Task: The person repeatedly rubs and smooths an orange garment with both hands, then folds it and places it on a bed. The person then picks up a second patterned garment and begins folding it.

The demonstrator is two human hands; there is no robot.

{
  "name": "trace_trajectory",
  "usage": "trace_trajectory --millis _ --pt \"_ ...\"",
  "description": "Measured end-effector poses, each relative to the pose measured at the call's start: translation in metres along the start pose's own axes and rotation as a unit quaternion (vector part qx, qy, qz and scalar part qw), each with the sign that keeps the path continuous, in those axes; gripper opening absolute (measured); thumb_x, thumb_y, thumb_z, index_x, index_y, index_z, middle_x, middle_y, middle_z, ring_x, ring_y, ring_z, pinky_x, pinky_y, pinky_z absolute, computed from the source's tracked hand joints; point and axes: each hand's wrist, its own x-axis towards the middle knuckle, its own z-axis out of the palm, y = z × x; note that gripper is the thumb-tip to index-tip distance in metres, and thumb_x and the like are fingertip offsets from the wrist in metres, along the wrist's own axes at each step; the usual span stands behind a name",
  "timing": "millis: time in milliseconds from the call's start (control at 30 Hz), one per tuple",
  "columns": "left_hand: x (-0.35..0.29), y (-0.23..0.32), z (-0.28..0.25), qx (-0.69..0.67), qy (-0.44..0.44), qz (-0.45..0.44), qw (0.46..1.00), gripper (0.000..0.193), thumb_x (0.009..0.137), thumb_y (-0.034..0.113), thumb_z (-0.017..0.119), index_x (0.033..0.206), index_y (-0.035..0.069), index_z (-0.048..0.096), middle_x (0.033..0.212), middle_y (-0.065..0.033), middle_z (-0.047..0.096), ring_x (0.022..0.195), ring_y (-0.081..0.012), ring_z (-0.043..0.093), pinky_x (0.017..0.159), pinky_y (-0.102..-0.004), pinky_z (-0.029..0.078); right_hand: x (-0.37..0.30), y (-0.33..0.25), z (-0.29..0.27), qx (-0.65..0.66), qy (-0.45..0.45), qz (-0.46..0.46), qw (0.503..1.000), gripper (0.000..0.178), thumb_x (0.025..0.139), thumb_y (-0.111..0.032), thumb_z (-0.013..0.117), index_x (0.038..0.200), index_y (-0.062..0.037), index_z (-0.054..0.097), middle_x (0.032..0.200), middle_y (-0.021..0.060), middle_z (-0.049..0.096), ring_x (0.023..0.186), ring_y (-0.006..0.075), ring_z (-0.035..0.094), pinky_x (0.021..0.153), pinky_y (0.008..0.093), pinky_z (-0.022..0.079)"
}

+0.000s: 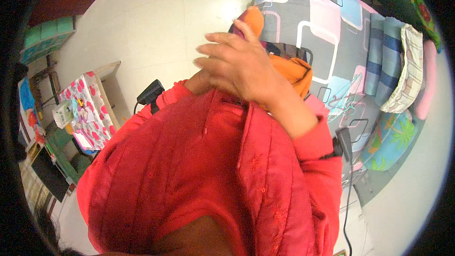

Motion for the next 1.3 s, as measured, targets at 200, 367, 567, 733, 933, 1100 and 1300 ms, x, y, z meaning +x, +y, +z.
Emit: trace_trajectory --millis 200,367,567,733,933,1100,1300 --pt "0.002 0.001 0.0 -0.499 0.028 -0.35 0.793 0.034 0.098 0.029 0.038 0.116 0.004 0.053 0.099 -0.0083 0.062 0.089 -0.0206 0.062 0.077 -0.031 0.052 -0.006 0.085 0.079 0.181 0.139 0.23 0.946 0.025 0.088 -0.026 0.053 0.094 -0.0049 0.065 0.1 0.0193 0.063 0.093 0.0369 0.06 0.077 0.0432 0.048" --pt "0.006 -0.002 -0.012 -0.207 -0.008 -0.265 0.942 0.029 0.094 0.023 0.048 0.115 0.004 0.053 0.105 -0.0084 0.06 0.097 -0.0182 0.058 0.082 -0.0298 0.048 0.0 0.05 0.09 0.201 0.199 0.135 0.95 0.022 0.083 -0.022 0.056 0.092 -0.005 0.066 0.096 0.0163 0.065 0.091 0.0338 0.061 0.078 0.0412 0.048" --pt "0.011 0.002 -0.016 -0.44 0.057 -0.372 0.815 0.035 0.094 0.028 0.045 0.116 0.002 0.052 0.096 -0.0084 0.062 0.085 -0.0165 0.059 0.072 -0.0296 0.05 0.024 0.095 0.082 0.216 0.187 0.262 0.922 0.028 0.086 -0.025 0.055 0.103 -0.0057 0.066 0.098 0.0209 0.064 0.092 0.0328 0.062 0.081 0.0422 0.048" --pt "0.007 -0.009 -0.021 -0.418 0.039 -0.341 0.841 0.037 0.096 0.032 0.044 0.119 0.003 0.05 0.101 -0.0077 0.061 0.09 -0.0151 0.058 0.077 -0.0301 0.049 0.037 0.007 0.08 0.12 0.336 0.021 0.934 0.031 0.079 -0.024 0.059 0.107 -0.0106 0.064 0.11 0.0128 0.062 0.103 0.0315 0.058 0.088 0.0432 0.046" --pt "0.004 -0.026 -0.028 -0.521 0.025 -0.393 0.758 0.056 0.083 0.009 0.065 0.132 0.0 0.039 0.118 -0.0053 0.054 0.106 -0.0109 0.05 0.093 -0.0302 0.043 0.041 0.094 0.083 0.116 0.064 0.256 0.958 0.026 0.082 -0.02 0.059 0.106 -0.0126 0.066 0.107 0.014 0.063 0.105 0.032 0.056 0.09 0.0451 0.043" --pt "0.013 -0.026 -0.033 -0.14 -0.047 -0.177 0.973 0.055 0.079 0.011 0.068 0.126 0.003 0.043 0.124 -0.0103 0.051 0.112 -0.0161 0.049 0.091 -0.0301 0.043 0.045 0.027 0.054 0.14 0.026 0.005 0.99 0.024 0.078 -0.018 0.059 0.101 -0.0109 0.065 0.105 0.0121 0.062 0.107 0.0295 0.054 0.095 0.0442 0.039" --pt "0.024 -0.018 -0.027 -0.38 0.005 -0.331 0.864 0.038 0.093 0.034 0.044 0.111 0.001 0.053 0.093 -0.0116 0.061 0.079 -0.0181 0.058 0.07 -0.0301 0.049 0.046 0.111 0.101 0.331 0.136 0.212 0.909 0.035 0.089 -0.032 0.053 0.113 -0.0084 0.062 0.106 0.0161 0.064 0.101 0.027 0.06 0.089 0.0405 0.045"
